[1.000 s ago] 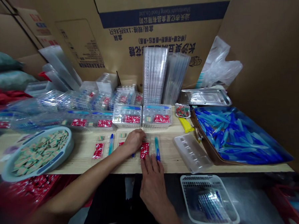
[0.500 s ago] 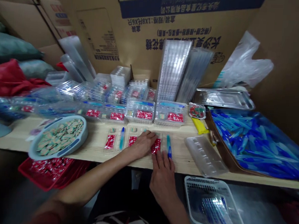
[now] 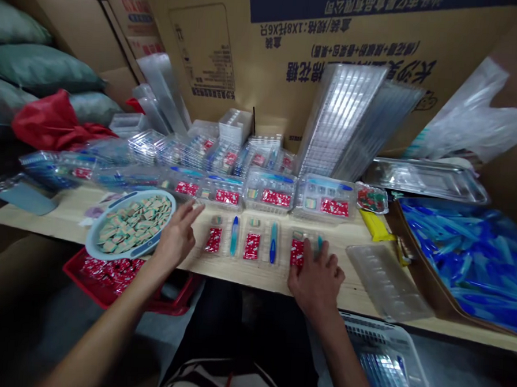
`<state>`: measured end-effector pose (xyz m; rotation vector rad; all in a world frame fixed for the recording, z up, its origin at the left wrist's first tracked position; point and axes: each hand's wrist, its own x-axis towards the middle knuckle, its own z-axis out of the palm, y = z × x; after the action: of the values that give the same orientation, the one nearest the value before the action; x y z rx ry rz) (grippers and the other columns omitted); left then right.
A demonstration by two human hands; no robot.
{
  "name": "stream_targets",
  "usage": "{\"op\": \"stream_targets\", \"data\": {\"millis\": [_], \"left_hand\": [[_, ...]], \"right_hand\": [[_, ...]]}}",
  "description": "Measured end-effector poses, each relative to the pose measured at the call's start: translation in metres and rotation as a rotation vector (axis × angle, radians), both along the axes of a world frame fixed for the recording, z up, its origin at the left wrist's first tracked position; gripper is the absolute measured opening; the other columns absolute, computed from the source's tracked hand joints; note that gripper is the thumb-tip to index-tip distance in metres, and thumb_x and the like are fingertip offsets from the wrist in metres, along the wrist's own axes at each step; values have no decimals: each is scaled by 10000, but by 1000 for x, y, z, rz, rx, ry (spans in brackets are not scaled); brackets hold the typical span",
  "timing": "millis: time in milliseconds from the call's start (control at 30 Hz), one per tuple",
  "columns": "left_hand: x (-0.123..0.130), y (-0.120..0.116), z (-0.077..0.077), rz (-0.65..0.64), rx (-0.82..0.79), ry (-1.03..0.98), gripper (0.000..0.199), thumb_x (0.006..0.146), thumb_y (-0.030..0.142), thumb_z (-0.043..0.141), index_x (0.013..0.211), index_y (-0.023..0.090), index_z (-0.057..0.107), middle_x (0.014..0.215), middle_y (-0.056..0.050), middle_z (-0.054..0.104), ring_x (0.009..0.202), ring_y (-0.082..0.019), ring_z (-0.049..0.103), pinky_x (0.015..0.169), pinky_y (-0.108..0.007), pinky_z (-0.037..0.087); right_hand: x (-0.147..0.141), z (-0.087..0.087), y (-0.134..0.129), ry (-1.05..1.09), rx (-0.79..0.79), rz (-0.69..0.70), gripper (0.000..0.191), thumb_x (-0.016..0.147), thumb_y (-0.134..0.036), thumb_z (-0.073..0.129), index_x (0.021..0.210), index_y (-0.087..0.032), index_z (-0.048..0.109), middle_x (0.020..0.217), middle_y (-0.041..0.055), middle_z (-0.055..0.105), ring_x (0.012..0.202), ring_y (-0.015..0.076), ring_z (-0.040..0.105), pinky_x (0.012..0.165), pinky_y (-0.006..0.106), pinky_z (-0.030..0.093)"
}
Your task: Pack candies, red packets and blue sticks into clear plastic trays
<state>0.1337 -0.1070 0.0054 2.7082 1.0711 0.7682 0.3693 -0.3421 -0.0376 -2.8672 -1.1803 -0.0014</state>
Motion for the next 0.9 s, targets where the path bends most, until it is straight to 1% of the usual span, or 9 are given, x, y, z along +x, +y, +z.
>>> {"op": "stream_targets", "data": {"millis": [133,233,300,433,567,633,700,800,900], "left_hand": [[-9,-25,-21,-197,-56,208,378,989,247,488,1319,226,670,1446,-121,606,1401,-330,494,1131,-567,447],[-13,-38,-40,-193,-149,295,348,1004,351,518,1284,230,685,1458,-118,601,1449,-338,443,1145,-565,428],[-20,-42,-46,-185,-192,260,333,1008,359,512,1265,250,693,1448,-98,613,1457,-319,439,1168,-553,410],[-41,-40,-48,-46,-236,-7,390,1036,341,412,1322,233,653,1454,-110,600,1403,-280,514,1168,-509,435],[-49,-41,-49,109,-328,-137,418,1016,364,430,1336,171,617,1399,-161,612,1292,-272,608,1119,-470,488],[-43,-46,-50,102,-356,-79,506,968,402,527,1410,157,553,1490,-193,534,1394,-319,518,1155,-518,436],[-31,-53,-49,58,-376,26,684,896,417,637,1504,162,456,1620,-222,364,1518,-385,327,1191,-586,355],[-15,-61,-47,-20,-427,170,918,807,410,739,1588,166,323,1697,-243,133,1568,-447,83,1209,-640,263],[-9,-64,-49,-48,-467,205,949,816,421,730,1604,148,276,1701,-254,71,1563,-461,54,1210,-639,257]], "right_hand": [[-3,3,8,-15,7,-60,638,1042,-519,332,1581,-183,387,1574,288,331,1377,450,435,1040,585,388],[-9,1,12,-18,-17,-74,682,1014,-548,394,1603,-208,338,1597,277,286,1414,487,376,1055,612,359],[-9,-1,11,-8,-31,-80,678,1003,-519,413,1604,-216,334,1608,268,267,1425,505,350,1046,621,366],[1,4,2,25,-20,-130,680,985,-529,396,1597,-238,341,1601,262,280,1324,526,449,932,646,446],[-8,25,11,65,0,-110,719,972,-549,419,1592,-194,349,1569,265,332,1251,488,517,914,638,475],[-26,34,27,90,29,-26,700,985,-538,414,1593,-197,355,1571,252,344,1263,467,514,932,619,479],[-49,39,50,96,67,53,674,991,-529,427,1585,-213,379,1579,239,347,1272,454,507,944,601,477],[-75,36,82,73,87,82,681,972,-510,493,1577,-212,400,1598,254,317,1285,460,488,944,585,470],[-86,27,100,49,57,90,702,963,-511,514,1585,-210,390,1613,283,275,1306,496,460,929,601,458]]}}
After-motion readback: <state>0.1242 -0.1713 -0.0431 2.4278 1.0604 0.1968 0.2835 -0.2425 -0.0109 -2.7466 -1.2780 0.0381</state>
